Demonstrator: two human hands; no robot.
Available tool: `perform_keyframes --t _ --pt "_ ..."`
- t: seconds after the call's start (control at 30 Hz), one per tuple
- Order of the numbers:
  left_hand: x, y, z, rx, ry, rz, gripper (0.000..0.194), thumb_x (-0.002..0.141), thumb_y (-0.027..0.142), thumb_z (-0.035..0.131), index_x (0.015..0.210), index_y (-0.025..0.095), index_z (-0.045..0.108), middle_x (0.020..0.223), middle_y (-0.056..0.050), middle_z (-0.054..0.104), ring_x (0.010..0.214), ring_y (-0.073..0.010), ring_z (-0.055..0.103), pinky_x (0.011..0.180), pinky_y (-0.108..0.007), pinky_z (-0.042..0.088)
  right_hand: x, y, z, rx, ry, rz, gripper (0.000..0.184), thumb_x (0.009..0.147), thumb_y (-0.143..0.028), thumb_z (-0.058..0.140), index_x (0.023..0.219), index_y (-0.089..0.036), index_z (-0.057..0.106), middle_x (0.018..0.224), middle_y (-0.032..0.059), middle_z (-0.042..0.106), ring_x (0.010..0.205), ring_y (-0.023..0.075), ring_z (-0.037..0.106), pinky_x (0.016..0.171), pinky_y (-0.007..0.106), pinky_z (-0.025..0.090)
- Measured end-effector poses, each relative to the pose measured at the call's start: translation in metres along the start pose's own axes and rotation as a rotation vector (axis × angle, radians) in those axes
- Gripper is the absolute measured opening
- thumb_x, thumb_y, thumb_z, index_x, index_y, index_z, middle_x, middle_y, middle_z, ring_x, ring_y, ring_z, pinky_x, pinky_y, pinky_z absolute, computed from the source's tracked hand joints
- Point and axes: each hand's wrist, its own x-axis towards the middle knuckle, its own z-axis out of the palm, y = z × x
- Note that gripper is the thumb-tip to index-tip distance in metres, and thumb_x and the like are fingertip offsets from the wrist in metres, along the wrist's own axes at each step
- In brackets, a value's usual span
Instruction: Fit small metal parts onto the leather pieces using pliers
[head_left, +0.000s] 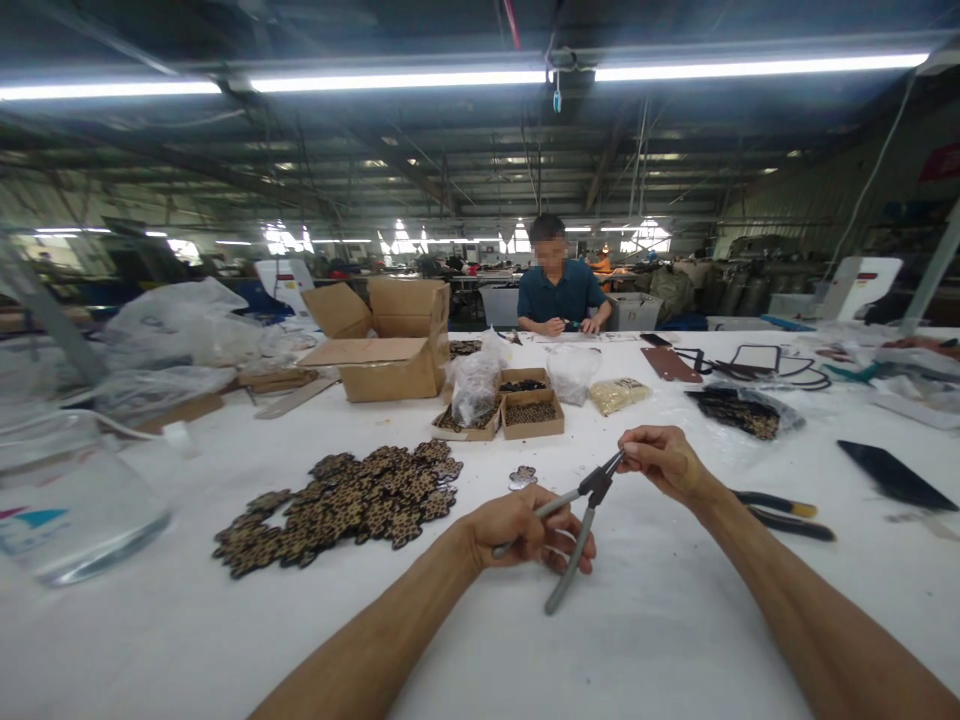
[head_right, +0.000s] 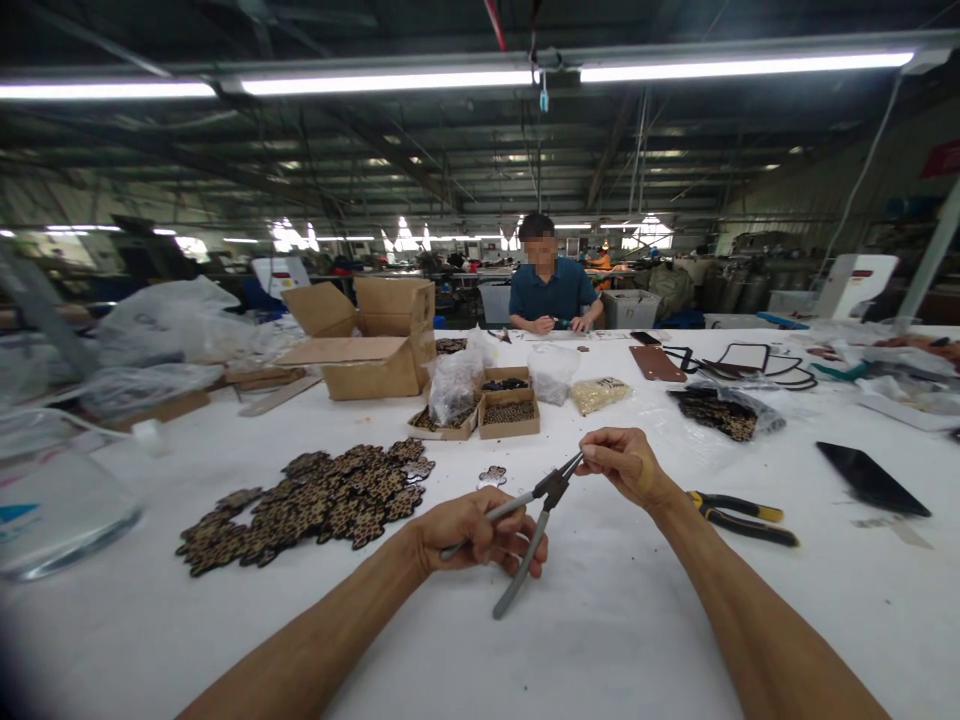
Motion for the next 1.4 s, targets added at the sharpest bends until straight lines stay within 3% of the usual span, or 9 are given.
perform_keyframes --t 0.27,0.47,0.63,0.8,0.93,1.03,1.1,1.23,1.4 --pt "0.002 -0.001 -0.002 -0.003 0.047 -0.069 0.06 0.047 0.002 0.054 0.105 0.015 0.065 0.11 -0.016 0.073 0.101 -0.031 0.071 0.081 -0.044 0.055 -0.003 0.0 -0.007 -0.008 0.0 0.0 0.023 0.072 -0.031 0.088 0.081 -0.012 0.08 0.063 0.0012 0.061 0.061 0.0136 0.054 0.076 0.042 0.062" --pt "0.007 0.0 -0.005 0.036 0.006 -0.147 0.054 0.047 0.005 0.051 0.096 0.01 0.073 0.109 -0.018 0.074 0.097 -0.0281 0.071 0.083 -0.042 0.056 -0.005 0.0 -0.013 -0.008 0.002 0.02 0.025 0.07 -0.031 0.09 0.083 -0.012 0.08 0.062 0.0001 0.06 0.06 0.0133 0.055 0.08 0.045 0.063" --pt "0.014 0.01 0.001 0.07 -0.021 -0.259 0.052 0.049 0.008 0.054 0.098 0.013 0.069 0.098 -0.017 0.075 0.085 -0.0303 0.074 0.073 -0.044 0.056 -0.002 0.004 -0.021 0.004 0.033 -0.002 0.026 0.07 -0.031 0.09 0.086 -0.013 0.081 0.062 0.0005 0.062 0.06 0.0136 0.056 0.079 0.046 0.063" --pt "0.022 0.023 0.013 0.502 0.353 -0.299 0.031 0.046 0.013 0.055 0.077 0.014 0.063 0.077 -0.011 0.071 0.061 -0.0223 0.065 0.059 -0.035 0.052 0.0 0.005 -0.032 0.034 0.031 0.001 0.025 0.067 -0.028 0.09 0.084 -0.012 0.08 0.061 0.0001 0.062 0.06 0.0133 0.057 0.081 0.046 0.063" --pt "0.031 0.025 0.031 1.162 0.663 -0.353 0.023 0.057 0.02 0.062 0.08 0.017 0.061 0.086 -0.013 0.071 0.076 -0.0259 0.067 0.065 -0.034 0.051 0.004 0.011 -0.033 0.038 0.077 0.069 0.027 0.073 -0.037 0.084 0.08 -0.012 0.076 0.065 0.003 0.065 0.059 0.0144 0.059 0.064 0.036 0.063" --pt "0.043 0.013 0.042 1.594 0.853 -0.371 0.041 0.06 0.024 0.067 0.099 0.016 0.063 0.103 -0.017 0.069 0.092 -0.0324 0.066 0.076 -0.039 0.052 0.009 0.024 -0.026 -0.029 0.21 0.253 0.049 0.086 -0.059 0.063 0.073 -0.012 0.07 0.057 0.0049 0.061 0.046 0.0129 0.053 0.034 0.021 0.041" --pt "0.052 -0.001 0.047 1.77 0.953 -0.328 0.049 0.062 0.026 0.068 0.108 0.013 0.062 0.11 -0.02 0.066 0.104 -0.0359 0.062 0.089 -0.044 0.05 0.011 0.035 -0.021 -0.119 0.246 0.389 0.06 0.091 -0.067 0.049 0.072 -0.014 0.067 0.053 0.005 0.06 0.036 0.0104 0.045 0.028 0.018 0.027" --pt "0.061 -0.027 0.049 1.834 1.006 -0.285 0.054 0.064 0.024 0.067 0.115 0.01 0.059 0.113 -0.02 0.062 0.108 -0.0355 0.057 0.095 -0.046 0.045 0.009 0.05 -0.017 -0.419 0.258 0.354 0.065 0.091 -0.073 0.041 0.069 -0.017 0.063 0.041 0.0004 0.052 0.029 0.0085 0.031 0.028 0.019 0.021" --pt "0.057 -0.039 0.05 1.806 0.98 -0.287 0.054 0.065 0.022 0.066 0.117 0.012 0.056 0.118 -0.019 0.059 0.109 -0.0329 0.055 0.096 -0.045 0.042 0.007 0.048 -0.021 -0.943 0.288 0.05 0.072 0.093 -0.069 0.041 0.049 -0.016 0.062 0.04 0.0044 0.052 0.04 0.0136 0.049 0.045 0.025 0.038"
